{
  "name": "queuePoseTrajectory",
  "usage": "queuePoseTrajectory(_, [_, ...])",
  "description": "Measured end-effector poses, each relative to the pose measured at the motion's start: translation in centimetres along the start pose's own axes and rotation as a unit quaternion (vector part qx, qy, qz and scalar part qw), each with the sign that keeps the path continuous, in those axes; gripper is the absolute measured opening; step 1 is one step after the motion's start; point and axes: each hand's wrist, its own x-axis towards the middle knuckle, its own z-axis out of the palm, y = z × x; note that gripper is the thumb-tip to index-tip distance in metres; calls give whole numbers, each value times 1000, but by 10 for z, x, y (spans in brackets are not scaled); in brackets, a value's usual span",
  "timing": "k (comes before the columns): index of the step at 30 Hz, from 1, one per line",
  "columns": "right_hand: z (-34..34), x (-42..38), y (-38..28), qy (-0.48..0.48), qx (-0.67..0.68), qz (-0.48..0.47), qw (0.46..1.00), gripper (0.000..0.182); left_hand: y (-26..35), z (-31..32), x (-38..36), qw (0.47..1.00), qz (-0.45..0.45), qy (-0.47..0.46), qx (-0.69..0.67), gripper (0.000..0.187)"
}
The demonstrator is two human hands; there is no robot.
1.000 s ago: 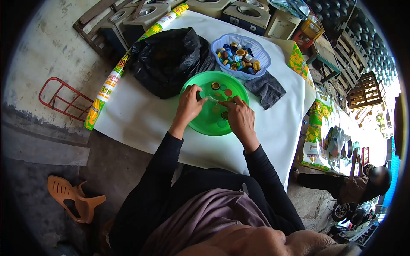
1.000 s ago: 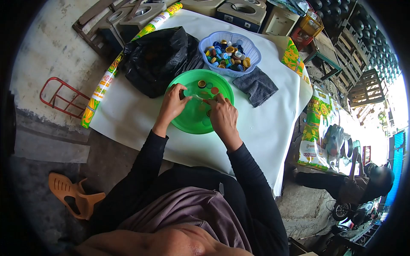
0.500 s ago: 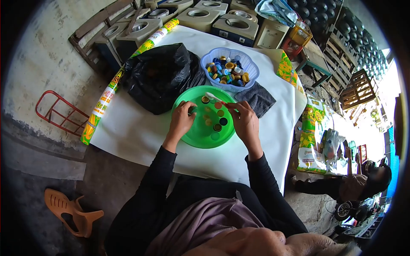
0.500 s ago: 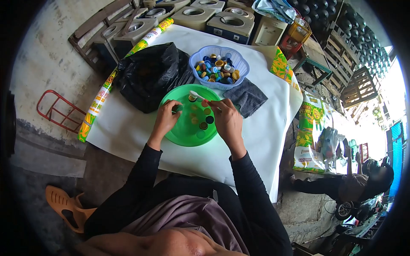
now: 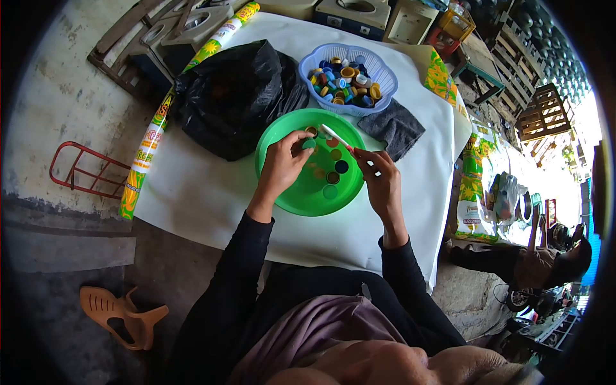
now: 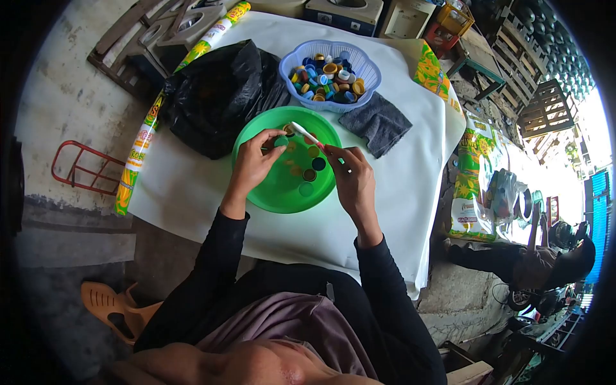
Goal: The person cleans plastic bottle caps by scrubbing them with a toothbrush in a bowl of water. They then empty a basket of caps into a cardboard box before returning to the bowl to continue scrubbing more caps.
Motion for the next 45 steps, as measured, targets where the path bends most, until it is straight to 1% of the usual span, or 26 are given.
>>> queuePoseTrajectory(2, [7, 0, -8, 2, -25, -32, 999, 19, -2, 0, -5, 1000, -13, -1, 7, 28])
queuePoseTrajectory(6, [17, 1, -18, 1, -23, -31, 999, 20, -18, 2, -9, 1000, -26, -11, 3, 26])
queuePoseTrajectory(9, [18, -1, -20, -9, -58, -41, 997, 21, -20, 2, -11, 1000, -13, 11, -8, 27])
queuePoseTrajectory(12, [20, -7, -26, -5, -75, -52, 996, 21, -25, 3, -10, 999, -21, 16, -22, 28])
queuePoseTrajectory(13, [19, -10, -30, -6, -82, -53, 995, 22, -22, 2, -10, 1000, -10, 18, -22, 28])
queuePoseTrajectory(14, [18, -13, -31, -9, -115, -77, 990, 22, -19, 1, -10, 1000, 1, 20, -21, 27])
queuePoseTrajectory(15, [18, -14, -31, -4, -142, -67, 988, 22, -15, -1, -9, 999, 14, 21, -20, 27])
queuePoseTrajectory(17, [17, -14, -30, 8, -197, -52, 979, 22, -17, 0, -10, 999, 6, 25, -22, 26])
queuePoseTrajectory(18, [16, -13, -30, 34, -215, -63, 974, 22, -18, 1, -11, 999, 1, 26, -24, 26])
queuePoseTrajectory(21, [14, -16, -36, 1, -181, -78, 980, 22, -14, 1, -11, 997, -10, 23, -66, 25])
queuePoseTrajectory(22, [17, -17, -33, 2, -185, -82, 979, 23, -13, -1, -12, 998, -18, 22, -60, 25])
queuePoseTrajectory(25, [13, -3, -31, 7, -266, -44, 963, 25, -8, -4, -14, 998, -38, 28, -40, 23])
queuePoseTrajectory(26, [14, 2, -34, -3, -238, -19, 971, 27, -7, -5, -13, 998, -36, 37, -34, 23])
queuePoseTrajectory(29, [31, 9, -36, -27, -247, -100, 963, 28, -6, -10, -12, 998, -32, 58, -18, 20])
queuePoseTrajectory(30, [38, 10, -31, -42, -274, -120, 953, 29, -7, -12, -15, 998, -32, 60, -4, 20])
queuePoseTrajectory(31, [41, 10, -25, -63, -282, -127, 949, 29, -7, -14, -14, 998, -23, 65, 10, 20])
queuePoseTrajectory(33, [41, 11, -20, -101, -303, -145, 936, 29, -13, -15, -18, 996, -48, 71, 6, 20])
queuePoseTrajectory(34, [37, 11, -24, -94, -312, -128, 937, 27, -16, -15, -19, 996, -54, 70, 1, 20])
queuePoseTrajectory(35, [34, 10, -31, -75, -287, -117, 948, 26, -17, -15, -21, 996, -62, 70, -5, 20])
queuePoseTrajectory(37, [29, 3, -42, -37, -235, -95, 967, 24, -16, -12, -21, 996, -49, 71, -7, 21])
queuePoseTrajectory(38, [28, -1, -43, -21, -225, -114, 968, 23, -15, -12, -19, 997, -38, 74, -7, 22])
queuePoseTrajectory(41, [30, -7, -41, -12, -206, -102, 973, 21, -15, -11, -18, 997, -46, 54, -5, 22])
queuePoseTrajectory(44, [23, 4, -31, -14, -248, -55, 967, 20, -17, -7, -19, 997, -37, 71, -12, 20])
queuePoseTrajectory(45, [24, 8, -33, -11, -254, -86, 963, 21, -20, -7, -16, 997, -34, 71, -7, 20])
